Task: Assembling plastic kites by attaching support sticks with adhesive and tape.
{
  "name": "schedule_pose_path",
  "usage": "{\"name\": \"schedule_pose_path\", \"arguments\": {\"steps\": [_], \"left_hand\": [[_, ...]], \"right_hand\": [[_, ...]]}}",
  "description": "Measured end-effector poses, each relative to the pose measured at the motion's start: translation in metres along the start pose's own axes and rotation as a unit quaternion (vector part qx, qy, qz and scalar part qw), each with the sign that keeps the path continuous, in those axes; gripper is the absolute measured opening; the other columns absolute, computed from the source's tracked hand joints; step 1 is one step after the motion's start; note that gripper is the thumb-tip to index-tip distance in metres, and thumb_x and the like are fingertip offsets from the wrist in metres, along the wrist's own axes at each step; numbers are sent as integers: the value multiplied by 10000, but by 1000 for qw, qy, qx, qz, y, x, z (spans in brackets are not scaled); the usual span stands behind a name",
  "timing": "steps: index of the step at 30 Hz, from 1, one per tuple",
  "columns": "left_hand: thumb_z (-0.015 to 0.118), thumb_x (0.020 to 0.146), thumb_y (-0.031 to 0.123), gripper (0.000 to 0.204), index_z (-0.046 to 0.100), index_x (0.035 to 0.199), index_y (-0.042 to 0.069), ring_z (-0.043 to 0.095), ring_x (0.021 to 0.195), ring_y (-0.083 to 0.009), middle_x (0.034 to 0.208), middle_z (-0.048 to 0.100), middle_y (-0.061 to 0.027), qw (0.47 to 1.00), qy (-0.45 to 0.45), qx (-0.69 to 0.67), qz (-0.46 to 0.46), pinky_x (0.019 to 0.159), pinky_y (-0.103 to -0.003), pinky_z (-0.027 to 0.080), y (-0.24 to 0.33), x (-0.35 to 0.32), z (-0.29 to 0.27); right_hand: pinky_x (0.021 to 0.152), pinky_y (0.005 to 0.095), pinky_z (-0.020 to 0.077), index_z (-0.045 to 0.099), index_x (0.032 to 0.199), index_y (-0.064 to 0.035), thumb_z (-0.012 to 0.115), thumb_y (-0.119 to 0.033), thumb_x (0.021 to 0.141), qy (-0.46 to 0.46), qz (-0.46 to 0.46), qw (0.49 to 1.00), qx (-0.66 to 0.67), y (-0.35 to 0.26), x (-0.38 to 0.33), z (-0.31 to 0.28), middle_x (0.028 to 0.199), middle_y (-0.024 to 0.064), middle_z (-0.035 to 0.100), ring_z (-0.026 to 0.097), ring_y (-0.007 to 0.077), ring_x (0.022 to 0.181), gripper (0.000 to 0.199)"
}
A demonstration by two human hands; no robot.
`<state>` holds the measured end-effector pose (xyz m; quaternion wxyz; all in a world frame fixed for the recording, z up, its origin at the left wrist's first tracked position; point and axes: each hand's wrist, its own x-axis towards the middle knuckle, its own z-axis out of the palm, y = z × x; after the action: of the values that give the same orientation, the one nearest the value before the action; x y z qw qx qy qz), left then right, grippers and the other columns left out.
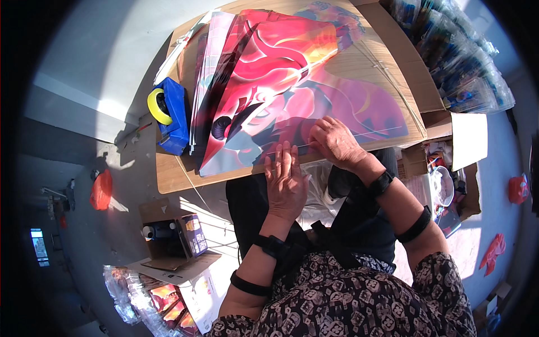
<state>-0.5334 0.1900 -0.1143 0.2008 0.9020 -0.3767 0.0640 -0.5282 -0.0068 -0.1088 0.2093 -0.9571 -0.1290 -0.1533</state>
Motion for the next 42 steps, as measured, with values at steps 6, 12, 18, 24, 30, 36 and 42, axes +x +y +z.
{"name": "schedule_pose_path", "arguments": {"steps": [6, 12, 18, 24, 30, 36, 42], "left_hand": [[711, 728, 158, 791, 314, 1383, -39, 257, 1363, -349, 1447, 291, -196, 1000, -1, 7, 6, 1107, -507, 191, -1, -1, 2], [623, 809, 249, 720, 308, 1389, -37, 216, 1378, -349, 1462, 257, -197, 1000, -14, 13, 3, 1110, -518, 159, -5, -2, 6], [551, 848, 311, 696, 295, 1398, -31, 198, 1386, -354, 1476, 226, -200, 1000, -13, 10, 13, 1103, -549, 133, -6, -1, 8], [551, 852, 333, 721, 269, 1414, -19, 191, 1384, -356, 1483, 210, -195, 999, -31, 21, 6, 1108, -551, 116, -5, -2, 9], [536, 868, 348, 709, 268, 1415, -15, 191, 1382, -361, 1485, 205, -200, 999, -32, 27, 6, 1107, -554, 104, -5, -3, 7], [371, 918, 560, 774, 256, 1413, -24, 160, 1387, -374, 1496, 175, -207, 1000, -25, 18, 3, 1109, -555, 78, -7, -3, 11], [332, 913, 600, 805, 251, 1418, -22, 152, 1391, -371, 1499, 177, -202, 999, -30, 23, 7, 1113, -557, 71, -7, -2, 13]], "right_hand": [[751, 395, 442, 569, 844, -89, 630, -212, 772, 8, 1, 1000, 3, -3, -2, -2, 877, 83, 570, 546, 277, 868, 155], [747, 397, 445, 563, 827, -73, 663, -163, 768, 35, 8, 999, 32, -1, -9, -11, 841, 81, 564, 546, 287, 827, 147], [755, 389, 435, 546, 841, -75, 664, -161, 762, 28, 28, 999, 13, 0, -14, -17, 843, 81, 553, 537, 287, 839, 166], [727, 387, 431, 545, 840, -79, 623, -207, 752, 17, 35, 999, -12, 4, -16, -13, 864, 81, 561, 552, 273, 847, 174], [725, 386, 433, 556, 839, -86, 624, -208, 745, 21, 39, 999, -24, 2, -16, -10, 860, 78, 561, 560, 263, 846, 168], [729, 376, 425, 551, 827, -86, 625, -200, 750, 31, 37, 999, -5, 3, -18, -10, 839, 75, 554, 560, 257, 838, 157], [742, 372, 424, 549, 825, -83, 616, -186, 759, 42, 34, 999, 4, 6, -20, -9, 836, 76, 546, 558, 262, 851, 139]]}}
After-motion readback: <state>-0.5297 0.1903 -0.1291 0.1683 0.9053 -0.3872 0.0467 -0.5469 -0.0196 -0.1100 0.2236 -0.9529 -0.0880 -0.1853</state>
